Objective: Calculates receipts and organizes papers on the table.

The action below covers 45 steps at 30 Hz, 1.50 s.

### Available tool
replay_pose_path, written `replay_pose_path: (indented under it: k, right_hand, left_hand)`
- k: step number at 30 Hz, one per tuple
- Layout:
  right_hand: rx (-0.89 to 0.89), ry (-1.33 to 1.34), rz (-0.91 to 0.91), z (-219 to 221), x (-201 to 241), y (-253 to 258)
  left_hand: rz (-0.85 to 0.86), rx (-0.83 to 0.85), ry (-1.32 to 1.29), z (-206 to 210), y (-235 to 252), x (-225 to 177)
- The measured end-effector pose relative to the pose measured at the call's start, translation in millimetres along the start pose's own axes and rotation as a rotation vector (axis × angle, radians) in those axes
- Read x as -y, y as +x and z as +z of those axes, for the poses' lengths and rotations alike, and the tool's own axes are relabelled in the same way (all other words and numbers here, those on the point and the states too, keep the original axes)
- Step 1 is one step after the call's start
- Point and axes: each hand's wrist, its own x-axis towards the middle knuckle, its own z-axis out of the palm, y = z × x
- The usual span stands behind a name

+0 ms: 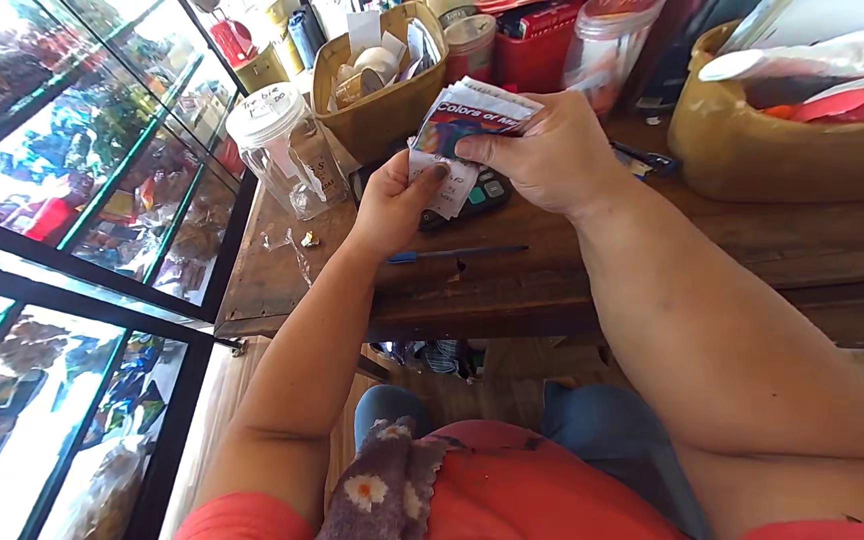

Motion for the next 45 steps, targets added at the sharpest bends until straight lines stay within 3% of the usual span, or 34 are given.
replay_pose_path:
  k: [14, 22, 45]
  right_hand:
    - [0.002, 0.050, -0.003, -0.7, 0.0, 0.3]
    - [-0.047, -0.029, 0.026, -0.6, -6.5, 2.9]
    - [-0.036, -0.104, 0.012, -1.3, -7.3, 3.1]
  left_hand:
    - [0.059, 0.006, 0.045, 0.6, -0.9, 0.5]
    - [-0.116, -0.076, -0.004, 2.7, -0.5, -5.1]
    - [-0.147, -0.108, 0.045, 4.2, 0.4, -7.0]
